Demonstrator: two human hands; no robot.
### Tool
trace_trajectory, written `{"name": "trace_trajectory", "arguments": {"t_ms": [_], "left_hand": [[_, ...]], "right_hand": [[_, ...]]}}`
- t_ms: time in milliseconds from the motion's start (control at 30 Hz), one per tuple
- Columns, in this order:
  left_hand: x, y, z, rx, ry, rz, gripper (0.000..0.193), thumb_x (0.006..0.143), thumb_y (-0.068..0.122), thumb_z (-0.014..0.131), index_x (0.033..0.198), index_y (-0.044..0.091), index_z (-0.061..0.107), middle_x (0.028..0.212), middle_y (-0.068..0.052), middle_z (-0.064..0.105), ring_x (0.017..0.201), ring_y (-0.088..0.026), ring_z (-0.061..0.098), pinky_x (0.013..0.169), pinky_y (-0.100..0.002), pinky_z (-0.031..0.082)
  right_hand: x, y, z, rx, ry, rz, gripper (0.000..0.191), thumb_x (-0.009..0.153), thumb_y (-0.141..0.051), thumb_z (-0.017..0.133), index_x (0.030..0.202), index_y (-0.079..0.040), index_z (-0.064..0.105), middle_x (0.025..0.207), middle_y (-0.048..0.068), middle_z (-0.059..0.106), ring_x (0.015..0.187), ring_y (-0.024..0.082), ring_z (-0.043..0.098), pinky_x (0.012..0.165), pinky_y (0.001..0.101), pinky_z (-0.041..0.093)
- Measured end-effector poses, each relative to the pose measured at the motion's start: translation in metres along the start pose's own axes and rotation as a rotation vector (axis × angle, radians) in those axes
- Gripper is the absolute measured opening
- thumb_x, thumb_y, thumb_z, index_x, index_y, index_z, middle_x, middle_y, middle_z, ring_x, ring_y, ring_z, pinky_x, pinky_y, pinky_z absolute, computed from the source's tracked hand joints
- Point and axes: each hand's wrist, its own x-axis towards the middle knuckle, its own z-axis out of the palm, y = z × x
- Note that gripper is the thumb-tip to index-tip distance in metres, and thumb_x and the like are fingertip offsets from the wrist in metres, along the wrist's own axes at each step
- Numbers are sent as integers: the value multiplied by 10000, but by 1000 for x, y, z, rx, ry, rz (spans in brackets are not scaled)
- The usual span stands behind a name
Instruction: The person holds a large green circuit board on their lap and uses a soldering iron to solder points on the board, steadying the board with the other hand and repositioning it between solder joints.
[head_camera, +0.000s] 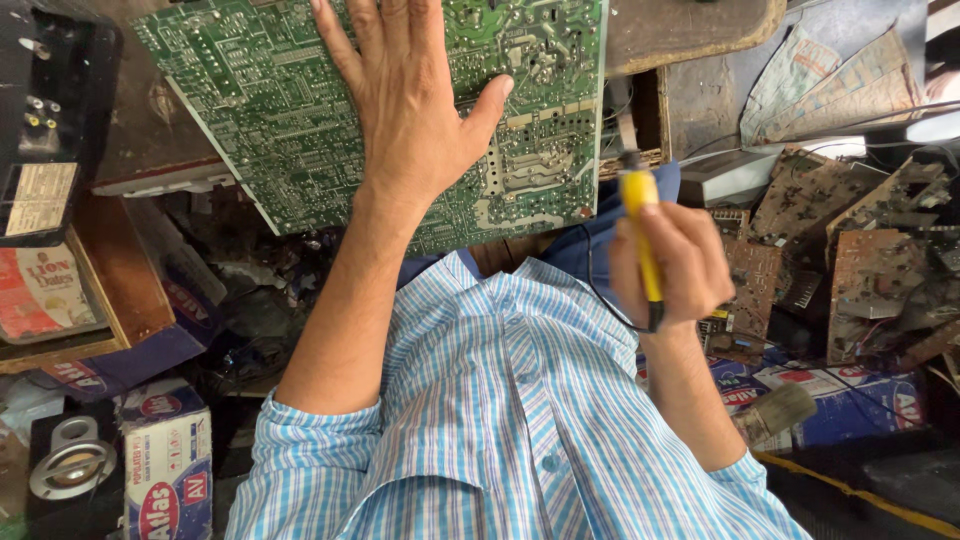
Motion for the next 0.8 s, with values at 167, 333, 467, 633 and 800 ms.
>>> {"name": "trace_trajectory", "arguments": {"t_ms": [167,333,467,633,800], "left_hand": [[0,-3,3,18,6,10,1055,960,578,753,1646,54,148,1714,-257,127,1596,-479,48,1279,-703,-57],[0,-5,7,9,26,18,1059,943,572,751,1644,55,148,1708,-269,132,1590,-487,50,1275,-708,-54],[0,-5,7,7,45,34,1049,943,561,755,1635,48,156,1696,-281,152,1580,-504,65,1269,-709,-50],[-1,-4,5,-36,54,45,1031,967,540,800,1614,34,177,1672,-284,201,1565,-514,98,1253,-710,-47],[-1,-3,2,-35,70,54,1016,968,536,798,1608,33,190,1662,-296,214,1559,-517,111,1249,-708,-46]], "right_hand": [[-21,35,-3,546,317,534,227,1029,-82,751,1168,56,637,988,156,702,706,184,671,609,280,553],[-35,63,-7,924,340,731,283,1003,-143,750,1135,70,620,958,190,693,706,205,659,555,261,496],[-43,73,-6,1049,325,702,270,983,-163,745,1076,57,620,850,174,670,581,191,606,529,265,475],[-52,74,-1,977,309,754,258,974,-153,734,1057,64,622,871,186,676,615,212,625,511,264,469],[-46,74,7,1028,324,778,261,972,-163,725,1069,59,627,938,190,695,645,205,641,514,266,475]]}}
